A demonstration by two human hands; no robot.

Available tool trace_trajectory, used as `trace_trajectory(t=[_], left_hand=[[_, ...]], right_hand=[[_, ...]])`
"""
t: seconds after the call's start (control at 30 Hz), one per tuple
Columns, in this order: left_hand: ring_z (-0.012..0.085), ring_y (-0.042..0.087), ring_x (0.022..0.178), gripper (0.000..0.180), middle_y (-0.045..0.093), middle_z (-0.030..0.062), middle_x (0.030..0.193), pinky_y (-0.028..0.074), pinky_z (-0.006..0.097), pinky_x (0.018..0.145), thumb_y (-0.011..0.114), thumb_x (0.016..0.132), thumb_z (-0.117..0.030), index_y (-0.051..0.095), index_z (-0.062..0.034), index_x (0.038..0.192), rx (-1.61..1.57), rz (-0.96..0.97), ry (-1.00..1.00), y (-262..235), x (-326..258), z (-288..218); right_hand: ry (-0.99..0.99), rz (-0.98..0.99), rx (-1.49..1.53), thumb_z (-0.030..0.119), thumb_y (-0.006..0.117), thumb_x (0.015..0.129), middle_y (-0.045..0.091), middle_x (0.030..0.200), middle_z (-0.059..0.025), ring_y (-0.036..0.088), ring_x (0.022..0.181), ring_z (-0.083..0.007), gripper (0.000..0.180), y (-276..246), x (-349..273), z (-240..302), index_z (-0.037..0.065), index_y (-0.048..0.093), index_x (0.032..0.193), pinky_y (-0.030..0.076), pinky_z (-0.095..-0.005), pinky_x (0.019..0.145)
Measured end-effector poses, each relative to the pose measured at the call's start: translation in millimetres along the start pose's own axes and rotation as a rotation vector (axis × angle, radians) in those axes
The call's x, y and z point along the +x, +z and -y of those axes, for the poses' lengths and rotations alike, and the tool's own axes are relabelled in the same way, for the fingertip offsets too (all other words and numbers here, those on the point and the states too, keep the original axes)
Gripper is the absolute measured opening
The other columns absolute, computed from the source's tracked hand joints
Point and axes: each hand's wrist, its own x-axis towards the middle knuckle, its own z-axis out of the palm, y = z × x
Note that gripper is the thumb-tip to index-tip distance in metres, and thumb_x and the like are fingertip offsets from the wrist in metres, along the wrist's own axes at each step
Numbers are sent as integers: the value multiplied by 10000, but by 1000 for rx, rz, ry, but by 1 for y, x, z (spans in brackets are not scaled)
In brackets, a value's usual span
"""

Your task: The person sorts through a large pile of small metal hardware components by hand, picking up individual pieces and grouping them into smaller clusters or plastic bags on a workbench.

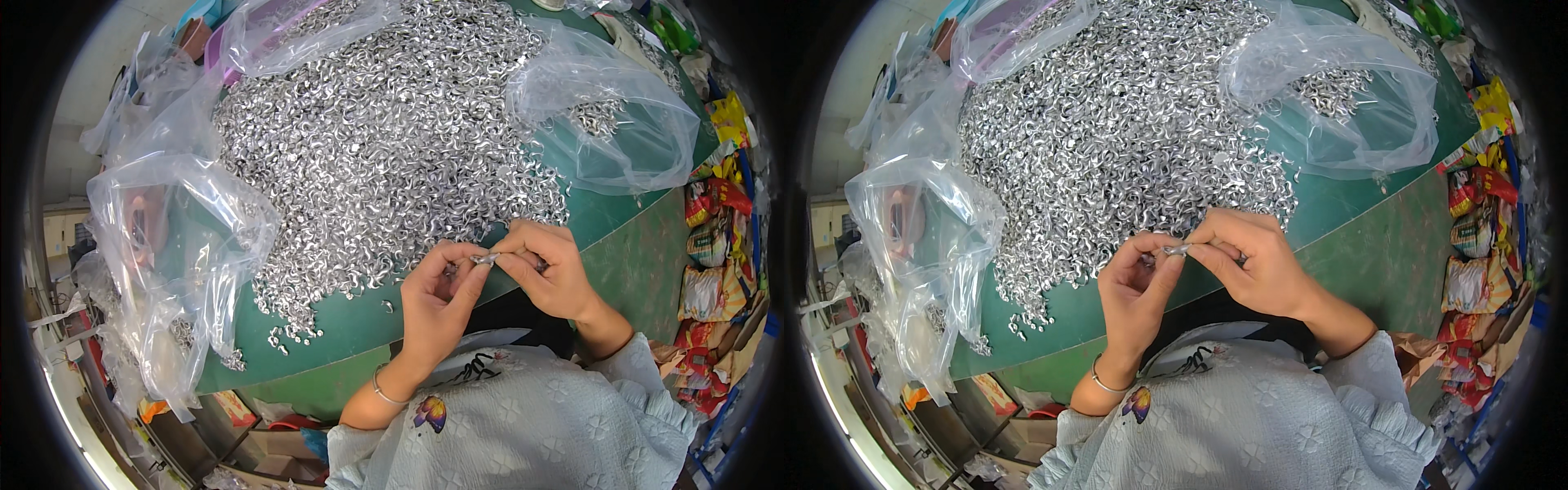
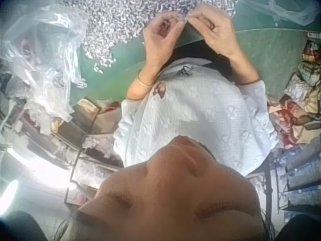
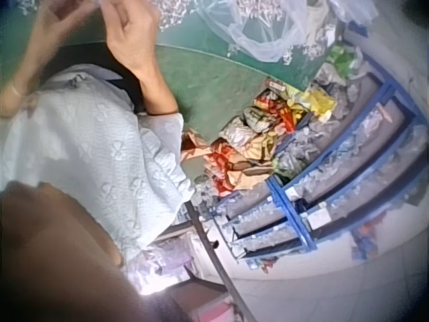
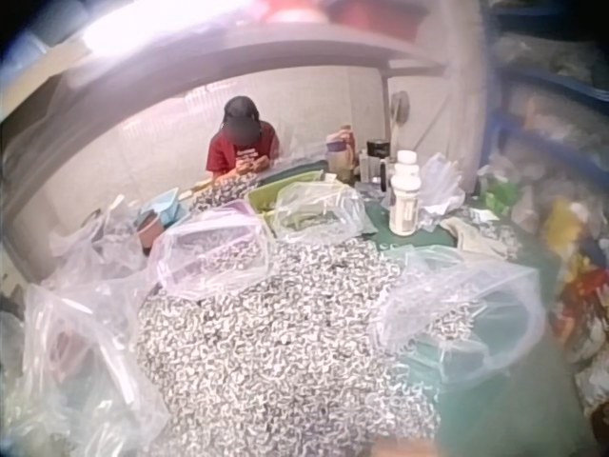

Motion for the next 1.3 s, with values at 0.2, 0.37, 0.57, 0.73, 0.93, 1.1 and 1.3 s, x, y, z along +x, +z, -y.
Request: trace_trajectory(t=[0.2,0.37,0.57,0.73,0.93,1.1,1.3], left_hand=[[13,373,666,113,430,-50,752,316,145,579,553,840,29,559,8,950,-119,43,-54,-3,-2,1],[29,404,647,141,500,-2,802,292,157,505,550,857,-20,530,20,990,-212,76,-135,-16,-1,4],[29,386,589,229,539,31,849,287,154,492,558,844,-12,522,32,1066,-204,137,-88,-12,5,6],[32,407,616,244,531,19,828,313,162,512,594,818,-10,538,18,1053,-266,-41,-180,-14,7,11],[185,487,614,283,464,81,760,385,294,535,682,737,-74,559,-19,985,973,10,267,-16,-12,25],[290,510,687,265,465,123,791,415,366,588,688,725,-95,543,-18,933,1125,21,282,-23,-17,34],[190,468,624,243,447,84,765,389,290,536,664,754,-52,508,-7,935,884,-70,303,-31,-15,40]], right_hand=[[-42,11,-20,27,599,781,460,586,-56,426,474,-139,27,-1,-1,3,0,602,782,317,-266,444],[-57,43,-95,43,608,785,491,613,-51,435,491,-125,44,-4,-2,3,1,597,780,324,-252,453],[415,120,476,135,549,877,479,675,59,375,608,-1,131,-4,-2,-4,16,566,823,297,-178,522],[419,-13,372,151,527,893,470,674,46,352,567,-6,157,2,3,-16,18,539,811,281,-184,488],[334,19,1264,138,431,868,464,679,-72,327,446,-80,119,-2,-1,-28,28,471,847,258,-208,396],[558,-57,1384,130,437,838,475,692,-97,365,459,-92,140,-15,2,-27,14,509,867,273,-209,398],[212,-101,193,107,566,803,506,647,-57,433,471,-126,118,-8,8,-29,20,581,881,326,-261,414]])
